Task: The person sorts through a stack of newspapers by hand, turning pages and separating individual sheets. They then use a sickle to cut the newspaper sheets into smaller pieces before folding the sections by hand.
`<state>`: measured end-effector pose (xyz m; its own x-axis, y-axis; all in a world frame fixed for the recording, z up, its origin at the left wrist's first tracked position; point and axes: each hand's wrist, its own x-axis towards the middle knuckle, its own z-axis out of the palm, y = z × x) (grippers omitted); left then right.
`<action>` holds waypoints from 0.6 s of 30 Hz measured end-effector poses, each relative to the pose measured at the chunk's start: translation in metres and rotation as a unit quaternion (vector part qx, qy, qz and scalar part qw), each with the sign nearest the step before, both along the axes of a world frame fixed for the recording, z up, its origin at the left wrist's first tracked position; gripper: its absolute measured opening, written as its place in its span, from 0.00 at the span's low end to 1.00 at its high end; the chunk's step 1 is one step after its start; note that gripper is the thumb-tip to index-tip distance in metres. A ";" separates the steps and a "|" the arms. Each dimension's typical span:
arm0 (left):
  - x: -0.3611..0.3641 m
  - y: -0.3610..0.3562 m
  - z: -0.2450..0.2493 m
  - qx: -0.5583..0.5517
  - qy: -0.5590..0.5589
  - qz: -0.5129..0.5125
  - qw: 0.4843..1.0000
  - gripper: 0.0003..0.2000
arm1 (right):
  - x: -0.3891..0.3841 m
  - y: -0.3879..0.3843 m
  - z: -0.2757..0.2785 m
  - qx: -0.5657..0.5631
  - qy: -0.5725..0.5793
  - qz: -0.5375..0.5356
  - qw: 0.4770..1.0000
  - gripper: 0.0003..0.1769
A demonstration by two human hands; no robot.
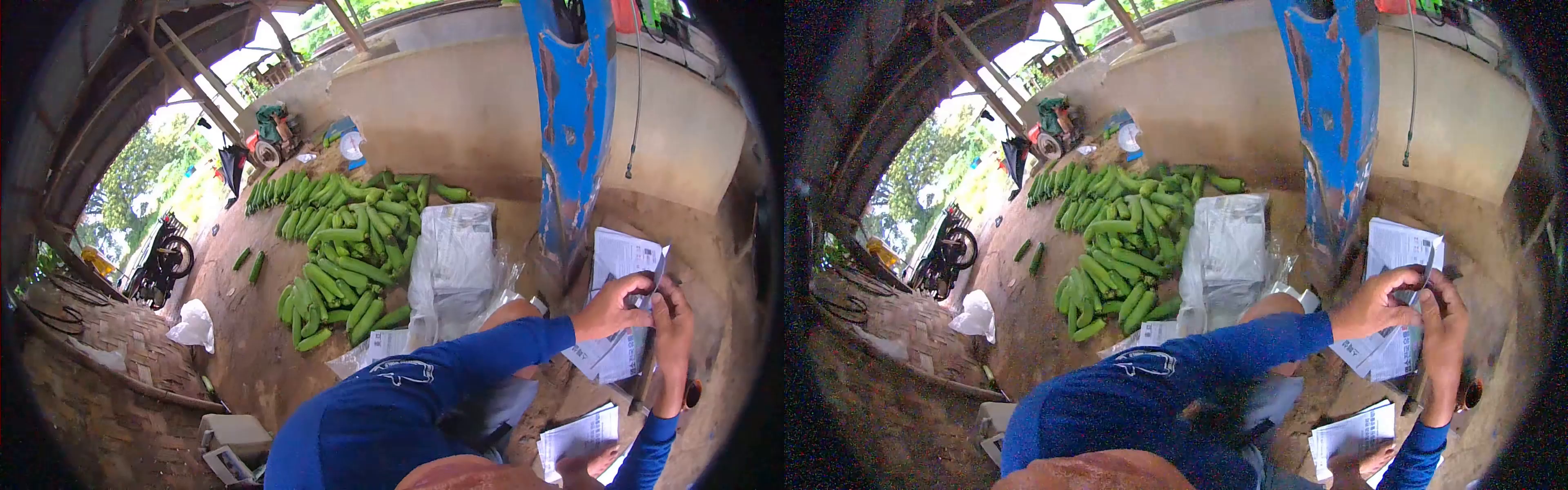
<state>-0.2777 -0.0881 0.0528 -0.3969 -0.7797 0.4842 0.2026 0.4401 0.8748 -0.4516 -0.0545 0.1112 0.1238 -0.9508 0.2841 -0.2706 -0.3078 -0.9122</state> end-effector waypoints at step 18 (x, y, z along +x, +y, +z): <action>0.010 -0.008 -0.006 0.005 0.028 -0.048 0.998 0.26 | 0.005 0.004 0.004 0.043 -0.006 0.004 0.999 0.18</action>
<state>-0.2675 -0.0965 0.0465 -0.4420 -0.7446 0.5002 0.2917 0.4080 0.8651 -0.4468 -0.0502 0.1155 0.1280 -0.9709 0.2024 -0.2569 -0.2295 -0.9388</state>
